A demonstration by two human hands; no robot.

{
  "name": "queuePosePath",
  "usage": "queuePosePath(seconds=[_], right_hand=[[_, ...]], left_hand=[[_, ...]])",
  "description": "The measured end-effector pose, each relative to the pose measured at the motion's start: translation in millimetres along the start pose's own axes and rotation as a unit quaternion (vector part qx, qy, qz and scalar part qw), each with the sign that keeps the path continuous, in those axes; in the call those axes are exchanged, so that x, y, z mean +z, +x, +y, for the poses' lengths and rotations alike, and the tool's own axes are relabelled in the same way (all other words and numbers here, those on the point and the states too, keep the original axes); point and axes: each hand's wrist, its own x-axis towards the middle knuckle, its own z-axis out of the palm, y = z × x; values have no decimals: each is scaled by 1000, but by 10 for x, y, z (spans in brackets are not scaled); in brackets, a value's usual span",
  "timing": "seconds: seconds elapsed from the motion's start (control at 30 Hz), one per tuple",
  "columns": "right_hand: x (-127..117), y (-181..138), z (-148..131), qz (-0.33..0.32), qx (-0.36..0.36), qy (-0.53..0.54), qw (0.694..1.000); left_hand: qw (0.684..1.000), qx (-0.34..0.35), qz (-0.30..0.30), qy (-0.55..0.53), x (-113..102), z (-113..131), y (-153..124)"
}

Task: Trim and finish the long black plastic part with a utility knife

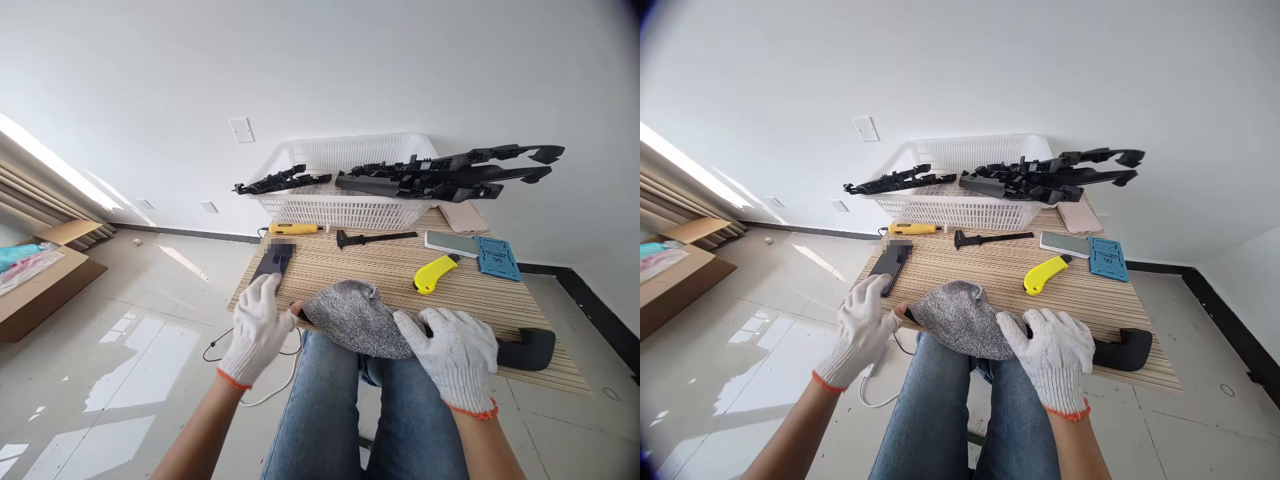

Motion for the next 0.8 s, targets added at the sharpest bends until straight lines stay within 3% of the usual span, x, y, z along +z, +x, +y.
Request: queuePosePath(seconds=[0.1,0.2,0.37,0.5,0.8], right_hand=[[-3,-9,1,5,-5,-11,1000],[-2,-20,-9,13,-3,-27,1000],[9,-21,-9,21,-9,-36,999],[-17,20,-4,-16,-14,-44,999],[-25,85,-45,-38,-6,-38,999]], left_hand=[[978,181,-3,-107,117,182,-122],[954,257,-37,-152,208,314,-76],[936,282,-110,-182,266,334,208],[932,269,-138,-198,281,363,323],[955,254,-105,-111,284,678,183]])
